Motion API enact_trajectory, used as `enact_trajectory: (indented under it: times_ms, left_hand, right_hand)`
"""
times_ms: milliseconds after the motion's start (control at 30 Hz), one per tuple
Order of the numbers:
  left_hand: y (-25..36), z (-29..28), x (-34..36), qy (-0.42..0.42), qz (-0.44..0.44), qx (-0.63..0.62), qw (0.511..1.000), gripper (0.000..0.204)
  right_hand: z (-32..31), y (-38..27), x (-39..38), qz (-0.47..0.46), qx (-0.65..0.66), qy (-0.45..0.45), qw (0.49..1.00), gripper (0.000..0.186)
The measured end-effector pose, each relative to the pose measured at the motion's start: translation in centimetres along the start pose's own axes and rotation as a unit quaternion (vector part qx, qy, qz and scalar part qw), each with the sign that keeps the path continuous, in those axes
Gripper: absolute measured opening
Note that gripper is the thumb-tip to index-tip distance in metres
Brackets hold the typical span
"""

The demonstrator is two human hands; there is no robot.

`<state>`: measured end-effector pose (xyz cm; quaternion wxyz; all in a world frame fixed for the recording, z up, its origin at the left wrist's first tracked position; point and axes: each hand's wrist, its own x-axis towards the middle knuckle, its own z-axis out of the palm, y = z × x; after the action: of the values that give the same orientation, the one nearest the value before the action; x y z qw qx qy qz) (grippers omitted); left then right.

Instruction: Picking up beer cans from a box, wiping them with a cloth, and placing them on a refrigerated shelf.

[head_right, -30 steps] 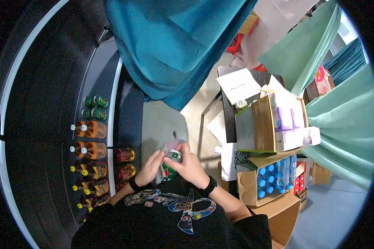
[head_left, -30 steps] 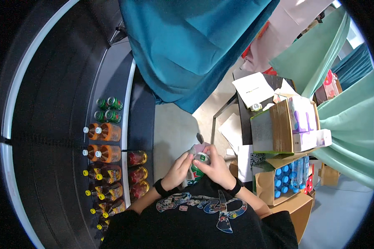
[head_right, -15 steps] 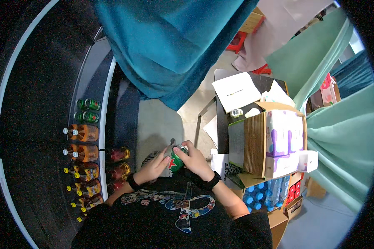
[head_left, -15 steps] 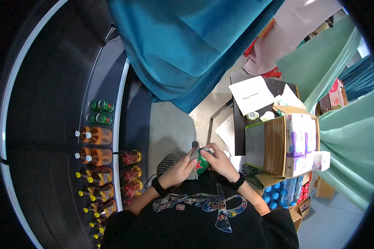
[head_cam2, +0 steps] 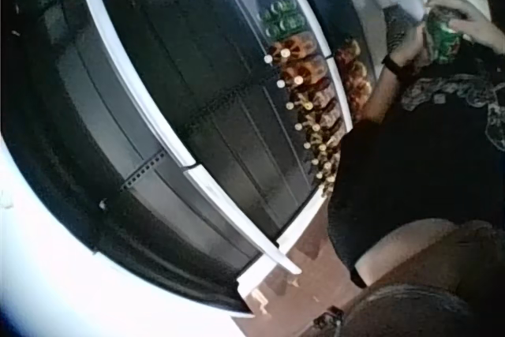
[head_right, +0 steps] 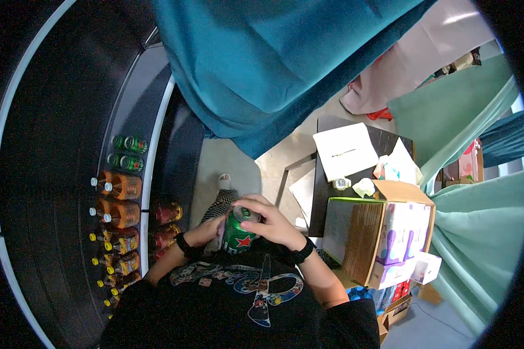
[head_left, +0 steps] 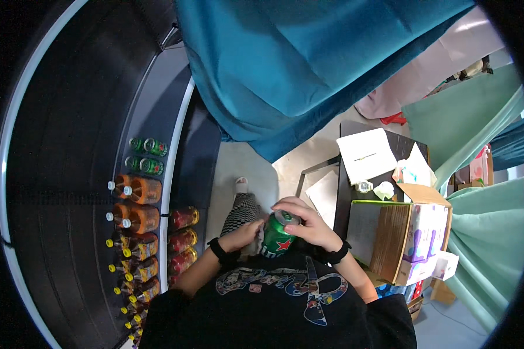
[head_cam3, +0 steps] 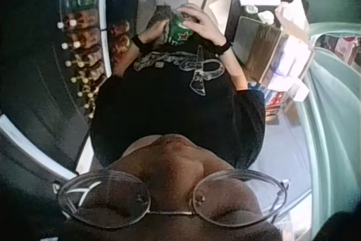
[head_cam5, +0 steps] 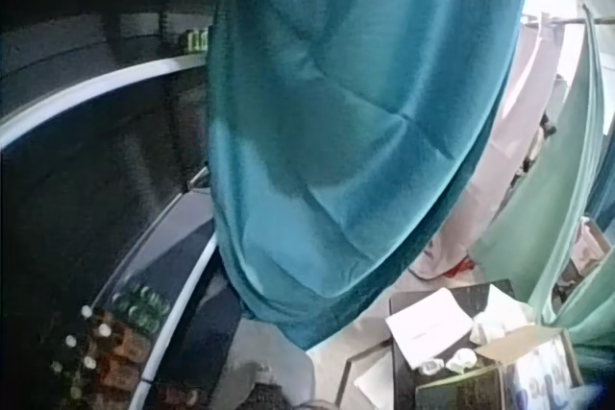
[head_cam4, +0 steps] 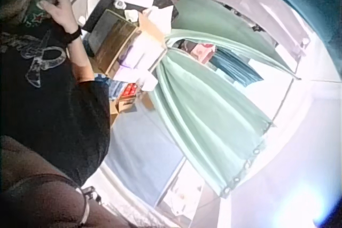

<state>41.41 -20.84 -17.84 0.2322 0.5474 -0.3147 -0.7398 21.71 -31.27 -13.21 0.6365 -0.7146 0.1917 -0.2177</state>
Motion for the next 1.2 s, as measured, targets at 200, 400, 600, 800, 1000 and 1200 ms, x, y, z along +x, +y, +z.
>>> enact_trajectory:
  times_ms: [200,400,600,800,1000,1200]
  left_hand:
    - [3.4,-4.5,3.4,-0.02,0.084,-0.221,0.971,0.045]
    - [8.6,-9.0,5.2,-0.101,0.122,-0.311,0.937,0.041]
    - [10.4,-13.1,5.2,-0.068,0.08,-0.345,0.933,0.04]
    - [13.8,-16.0,1.4,0.055,0.094,-0.266,0.958,0.047]
    - [11.3,-20.7,2.8,0.107,0.107,-0.189,0.97,0.05]
    - [10.9,-22.7,2.7,0.168,0.079,-0.271,0.945,0.04]
  right_hand:
    - [-1.4,-2.1,5.0,0.12,0.028,0.007,0.992,0.051]
    - [-1.6,-1.4,10.2,0.029,-0.022,0.054,0.998,0.057]
    - [-1.7,-0.9,15.2,0.047,-0.052,0.077,0.995,0.048]
    - [0.5,-2.1,19.6,0.053,-0.169,0.107,0.978,0.034]
    - [2.4,-1.6,24.5,0.011,-0.192,0.097,0.976,0.035]
    - [1.9,-0.8,27.8,0.103,-0.114,-0.012,0.988,0.033]
